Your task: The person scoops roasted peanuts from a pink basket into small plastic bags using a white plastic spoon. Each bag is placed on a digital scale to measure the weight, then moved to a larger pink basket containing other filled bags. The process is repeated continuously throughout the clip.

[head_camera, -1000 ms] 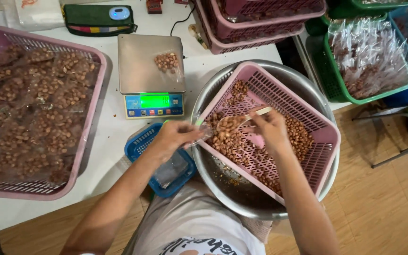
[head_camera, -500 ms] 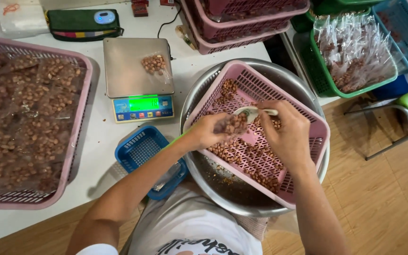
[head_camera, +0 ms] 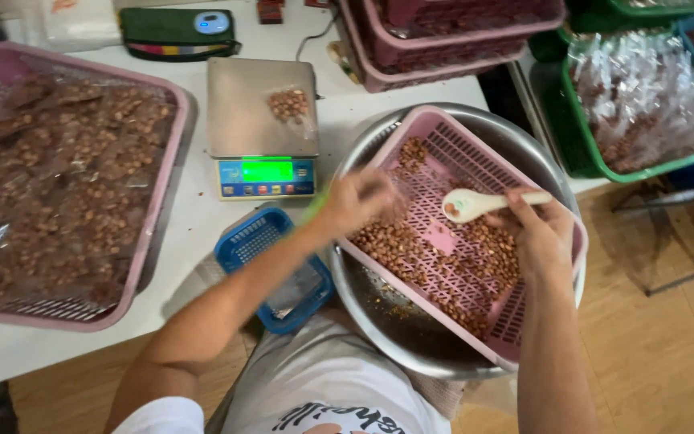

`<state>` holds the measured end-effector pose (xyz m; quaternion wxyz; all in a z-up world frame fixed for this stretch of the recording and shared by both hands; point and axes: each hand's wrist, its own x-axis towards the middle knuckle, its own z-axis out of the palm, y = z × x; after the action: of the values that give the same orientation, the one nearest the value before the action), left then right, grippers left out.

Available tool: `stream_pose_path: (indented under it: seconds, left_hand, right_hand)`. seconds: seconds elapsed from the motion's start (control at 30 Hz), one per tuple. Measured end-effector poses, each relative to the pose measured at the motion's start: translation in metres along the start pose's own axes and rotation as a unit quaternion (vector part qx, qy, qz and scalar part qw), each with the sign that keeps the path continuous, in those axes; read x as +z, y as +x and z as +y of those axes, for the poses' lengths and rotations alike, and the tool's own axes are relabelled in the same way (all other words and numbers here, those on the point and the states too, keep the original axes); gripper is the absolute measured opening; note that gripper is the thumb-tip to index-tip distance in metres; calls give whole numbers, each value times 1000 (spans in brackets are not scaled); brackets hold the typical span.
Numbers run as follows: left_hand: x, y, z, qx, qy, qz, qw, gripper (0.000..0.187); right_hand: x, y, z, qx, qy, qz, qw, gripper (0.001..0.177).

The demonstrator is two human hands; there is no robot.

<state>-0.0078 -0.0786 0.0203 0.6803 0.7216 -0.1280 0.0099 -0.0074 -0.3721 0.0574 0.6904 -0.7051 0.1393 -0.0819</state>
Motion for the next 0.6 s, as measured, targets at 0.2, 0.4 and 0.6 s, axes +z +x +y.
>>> stream_pose_path:
  seconds: [0.2,0.4,0.6]
  left_hand:
    - [-161,94,-78,60,109,168,978,13]
    - [-167,74,-139,230,591,264,727,15]
    - [-156,85,-141,245,399,284,837,9]
  right_hand:
    - [2,-11,21,-8,-146,-14,989,5]
    - [9,-22,34,-51,-219,-52,973,8]
    - [39,-35,4,-103,-226,-55,967,6]
